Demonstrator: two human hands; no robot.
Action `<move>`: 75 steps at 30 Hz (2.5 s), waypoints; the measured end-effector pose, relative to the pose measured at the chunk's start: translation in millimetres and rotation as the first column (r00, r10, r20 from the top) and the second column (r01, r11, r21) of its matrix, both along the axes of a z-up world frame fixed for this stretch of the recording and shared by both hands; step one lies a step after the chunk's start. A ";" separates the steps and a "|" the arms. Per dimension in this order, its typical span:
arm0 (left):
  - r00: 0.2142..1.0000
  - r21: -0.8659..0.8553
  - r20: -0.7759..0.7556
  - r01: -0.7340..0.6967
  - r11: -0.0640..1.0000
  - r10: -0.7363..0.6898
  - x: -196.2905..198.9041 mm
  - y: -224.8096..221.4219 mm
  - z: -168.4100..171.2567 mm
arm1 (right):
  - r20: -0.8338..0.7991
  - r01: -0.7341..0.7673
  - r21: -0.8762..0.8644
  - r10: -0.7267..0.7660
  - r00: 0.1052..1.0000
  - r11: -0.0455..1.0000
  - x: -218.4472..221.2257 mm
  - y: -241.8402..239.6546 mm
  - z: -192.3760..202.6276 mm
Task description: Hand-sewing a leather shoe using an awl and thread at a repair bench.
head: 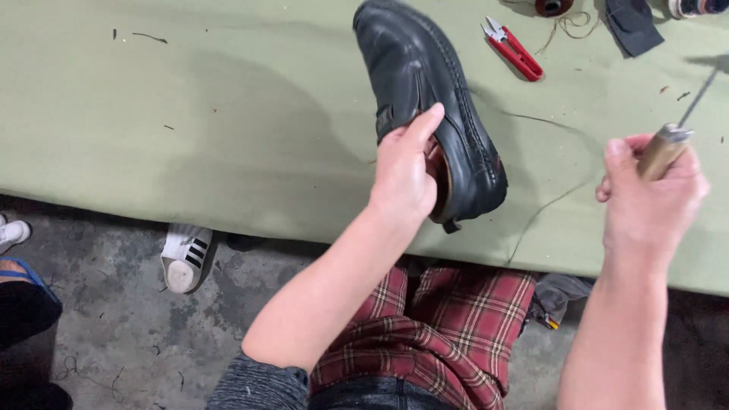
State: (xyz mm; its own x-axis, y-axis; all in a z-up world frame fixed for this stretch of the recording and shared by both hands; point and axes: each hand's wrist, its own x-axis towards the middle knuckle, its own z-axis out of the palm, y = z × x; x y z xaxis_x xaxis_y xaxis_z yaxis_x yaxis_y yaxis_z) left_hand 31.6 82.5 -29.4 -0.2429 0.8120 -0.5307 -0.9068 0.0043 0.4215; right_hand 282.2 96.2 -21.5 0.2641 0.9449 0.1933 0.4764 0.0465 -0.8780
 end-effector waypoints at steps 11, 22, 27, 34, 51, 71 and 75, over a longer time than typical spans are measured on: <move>0.999 0.031 -0.016 -0.048 0.998 0.048 23.3 -14.5 -12.5 | 0.036 -0.222 -0.117 0.227 0.973 0.968 -79.5 -63.7 -5.3; 0.980 0.141 -0.179 -0.062 0.988 0.087 17.2 -28.5 -6.7 | -0.131 -0.237 -0.087 0.225 0.966 0.968 -82.7 -81.4 -12.1; 0.924 0.169 -0.381 0.044 0.985 0.024 20.1 -44.6 1.5 | -0.342 -0.278 -0.008 0.259 0.903 0.960 -91.8 -75.8 20.6; 0.788 0.214 -0.615 0.209 0.954 -0.035 13.8 -46.5 -13.6 | -0.516 -0.358 -0.015 0.299 0.803 0.934 -86.5 -55.1 -16.1; 0.634 0.122 -0.753 0.398 0.909 -0.176 -2.4 -44.9 -0.2 | -0.587 -0.185 -0.040 0.127 0.800 0.982 -85.5 -39.9 -68.5; -0.619 0.020 -0.764 0.257 0.966 0.180 -13.4 -5.4 -58.8 | -0.567 -0.263 -0.137 0.142 0.812 0.955 -90.5 -47.7 -72.8; -0.708 0.050 -0.667 0.270 0.962 0.234 -0.9 -8.6 -76.7 | -0.567 -0.249 -0.183 0.105 0.817 0.951 -86.9 -53.4 -78.0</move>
